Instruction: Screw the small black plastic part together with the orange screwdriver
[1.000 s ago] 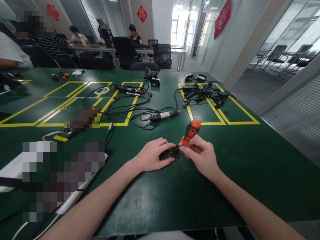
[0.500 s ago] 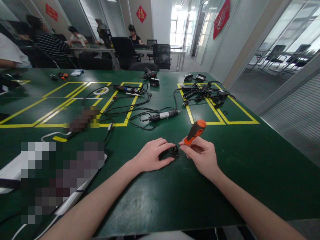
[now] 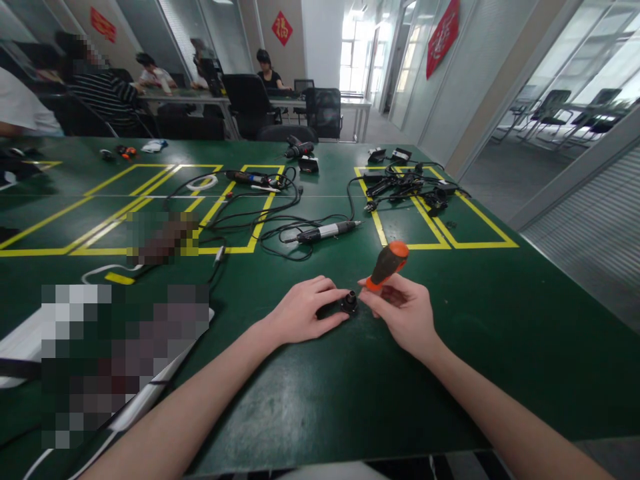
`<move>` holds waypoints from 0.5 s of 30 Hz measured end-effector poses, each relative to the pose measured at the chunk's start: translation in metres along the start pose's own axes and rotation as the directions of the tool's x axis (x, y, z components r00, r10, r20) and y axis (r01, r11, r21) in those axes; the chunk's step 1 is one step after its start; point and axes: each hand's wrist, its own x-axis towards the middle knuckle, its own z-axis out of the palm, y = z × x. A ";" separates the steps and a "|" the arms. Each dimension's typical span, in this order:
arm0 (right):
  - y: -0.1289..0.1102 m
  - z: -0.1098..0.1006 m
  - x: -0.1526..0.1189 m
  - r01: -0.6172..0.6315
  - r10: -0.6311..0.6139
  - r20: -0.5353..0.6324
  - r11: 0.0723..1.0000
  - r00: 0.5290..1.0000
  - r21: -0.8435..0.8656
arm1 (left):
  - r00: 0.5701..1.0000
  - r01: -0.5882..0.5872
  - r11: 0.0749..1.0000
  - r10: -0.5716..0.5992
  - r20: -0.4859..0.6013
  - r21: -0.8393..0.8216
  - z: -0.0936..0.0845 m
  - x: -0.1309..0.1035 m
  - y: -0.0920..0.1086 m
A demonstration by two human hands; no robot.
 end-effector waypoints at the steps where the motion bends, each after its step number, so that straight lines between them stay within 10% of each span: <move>1: 0.000 0.000 0.000 -0.016 0.015 0.009 1.000 1.000 0.014 | 1.000 0.001 1.000 -0.001 -0.001 0.000 0.000 0.000 0.000; 15: -0.001 -0.001 0.002 0.046 -0.047 0.032 0.999 0.998 0.029 | 1.000 -0.008 1.000 0.008 0.001 0.014 0.000 0.000 -0.001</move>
